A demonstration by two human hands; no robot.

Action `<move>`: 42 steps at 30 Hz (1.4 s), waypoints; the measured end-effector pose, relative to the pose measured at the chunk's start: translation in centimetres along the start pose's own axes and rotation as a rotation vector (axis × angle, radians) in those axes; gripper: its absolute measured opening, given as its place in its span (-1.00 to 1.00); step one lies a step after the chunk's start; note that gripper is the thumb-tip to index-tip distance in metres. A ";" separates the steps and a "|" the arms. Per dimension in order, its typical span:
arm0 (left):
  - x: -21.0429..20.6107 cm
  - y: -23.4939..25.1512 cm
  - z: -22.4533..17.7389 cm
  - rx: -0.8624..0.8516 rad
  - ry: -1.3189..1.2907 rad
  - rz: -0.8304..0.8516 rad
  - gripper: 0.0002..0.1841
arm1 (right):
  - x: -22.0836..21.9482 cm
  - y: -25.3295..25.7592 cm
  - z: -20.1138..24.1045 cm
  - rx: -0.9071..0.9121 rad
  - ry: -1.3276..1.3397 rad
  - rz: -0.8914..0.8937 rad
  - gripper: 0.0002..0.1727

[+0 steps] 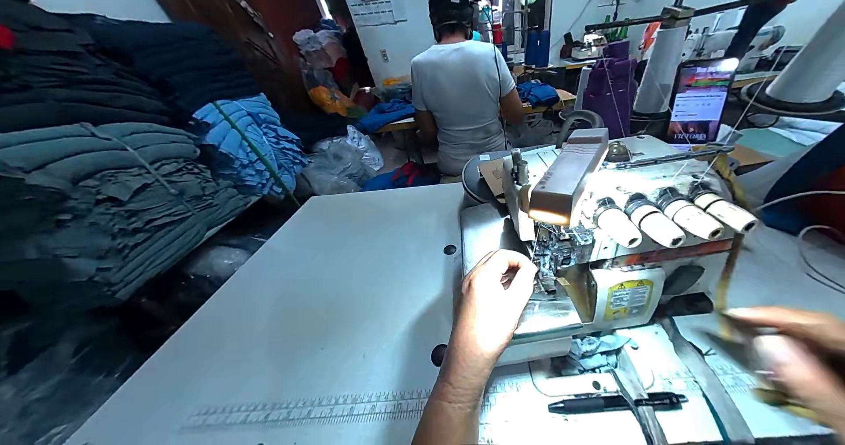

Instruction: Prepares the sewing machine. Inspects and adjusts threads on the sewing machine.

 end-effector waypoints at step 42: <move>0.3 -0.1 0.2 -0.045 -0.008 0.002 -0.95 | -6.8 3.5 2.3 0.299 -0.534 0.013 -0.55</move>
Point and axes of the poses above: each hand's wrist, its own y-axis towards the middle knuckle, its own x-axis out of the back of the hand, z = x × y, the point moved 2 cm from there along y, towards the middle knuckle, and after that the axes turned 2 degrees about -x, right-handed, at the moved point
